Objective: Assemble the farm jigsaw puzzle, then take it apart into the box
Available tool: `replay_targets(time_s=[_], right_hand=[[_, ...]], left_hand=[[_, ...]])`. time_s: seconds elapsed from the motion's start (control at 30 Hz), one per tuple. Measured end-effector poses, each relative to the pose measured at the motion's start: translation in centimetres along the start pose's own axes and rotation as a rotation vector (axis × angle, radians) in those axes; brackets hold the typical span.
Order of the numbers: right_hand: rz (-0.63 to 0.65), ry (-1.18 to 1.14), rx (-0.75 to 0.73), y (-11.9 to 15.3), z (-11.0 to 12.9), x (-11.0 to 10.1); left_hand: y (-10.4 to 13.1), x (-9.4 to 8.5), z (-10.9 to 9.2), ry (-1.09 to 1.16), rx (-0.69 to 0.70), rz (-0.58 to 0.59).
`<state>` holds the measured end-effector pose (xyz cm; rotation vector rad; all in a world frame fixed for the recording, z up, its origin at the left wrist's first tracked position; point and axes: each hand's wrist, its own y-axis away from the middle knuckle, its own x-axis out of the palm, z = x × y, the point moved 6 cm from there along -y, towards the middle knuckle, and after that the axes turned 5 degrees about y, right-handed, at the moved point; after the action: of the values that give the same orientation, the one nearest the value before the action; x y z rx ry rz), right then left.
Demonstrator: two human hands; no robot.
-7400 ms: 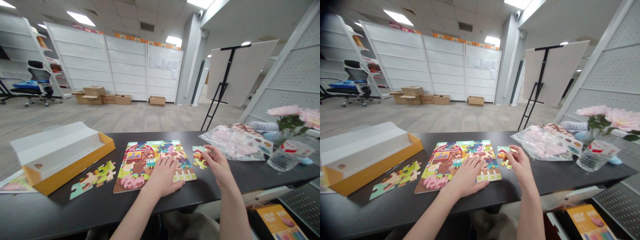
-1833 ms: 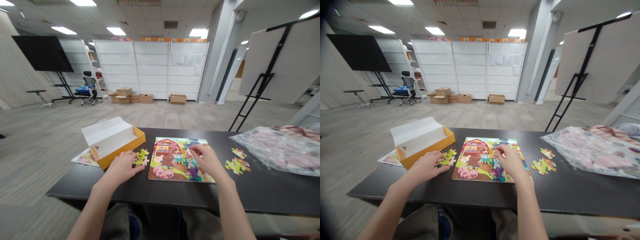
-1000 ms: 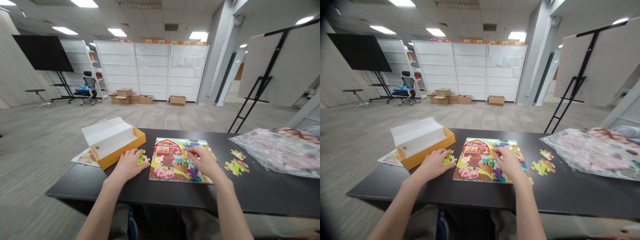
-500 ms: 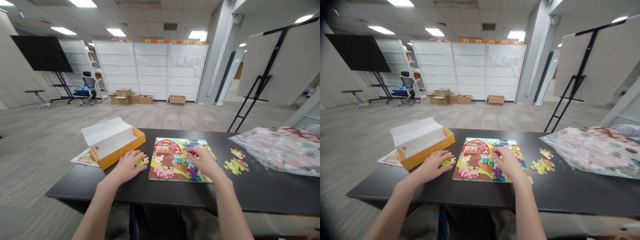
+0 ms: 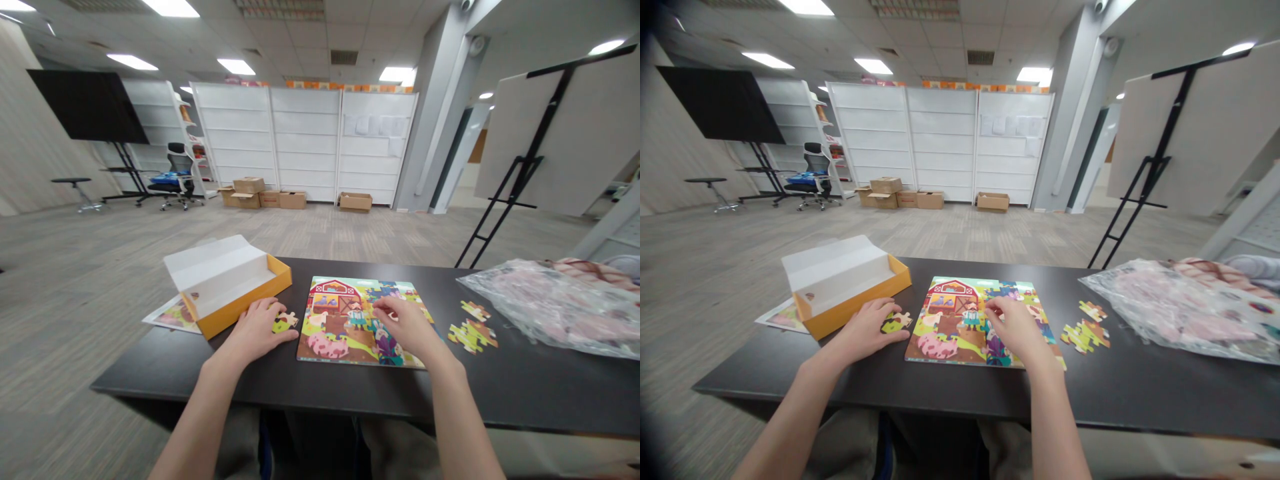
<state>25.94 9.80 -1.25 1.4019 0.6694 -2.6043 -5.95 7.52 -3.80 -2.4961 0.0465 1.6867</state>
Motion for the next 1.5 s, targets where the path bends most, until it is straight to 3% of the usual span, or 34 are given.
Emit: replay_targets(time_s=[0.2, 0.43, 0.57, 0.77, 0.83, 1.0, 1.13, 1.37, 1.5], right_hand=[[0.019, -0.001, -0.002, 0.0, 0.3, 0.0], [0.01, 0.003, -0.005, -0.1, 0.0, 0.0], [0.007, -0.001, -0.006, 0.0, -0.2, 0.0], [-0.011, -0.043, -0.015, 0.1, 0.7, -0.4], [-0.009, -0.106, -0.018, 0.1, 1.6, -0.7], [0.096, -0.346, -0.015, 0.4, 3.8, -1.0], [0.154, -0.512, -0.01, 0.6, 4.2, -0.7], [0.097, -0.688, 0.05, 0.4, 3.0, -0.8], [-0.003, -0.688, 0.11, 0.3, 2.3, -1.7]], left_hand=[[-0.2, -0.2, -0.2, 0.042, -0.018, -0.033], [-0.2, -1.2, -1.7, 0.126, 0.056, -0.091], [-0.3, -2.1, -2.5, 0.416, 0.1, -0.081], [-0.3, -3.6, -2.5, 0.834, 0.02, -0.281], [-0.3, -3.4, -3.1, 0.967, 0.013, -0.288], [-0.4, -2.0, -6.3, 1.148, 0.048, -0.167], [-0.6, -1.1, -9.0, 1.247, 0.104, -0.084], [-0.6, 0.3, -12.4, 1.409, 0.118, 0.081], [-0.9, 1.6, -13.5, 1.395, 0.136, 0.185]])
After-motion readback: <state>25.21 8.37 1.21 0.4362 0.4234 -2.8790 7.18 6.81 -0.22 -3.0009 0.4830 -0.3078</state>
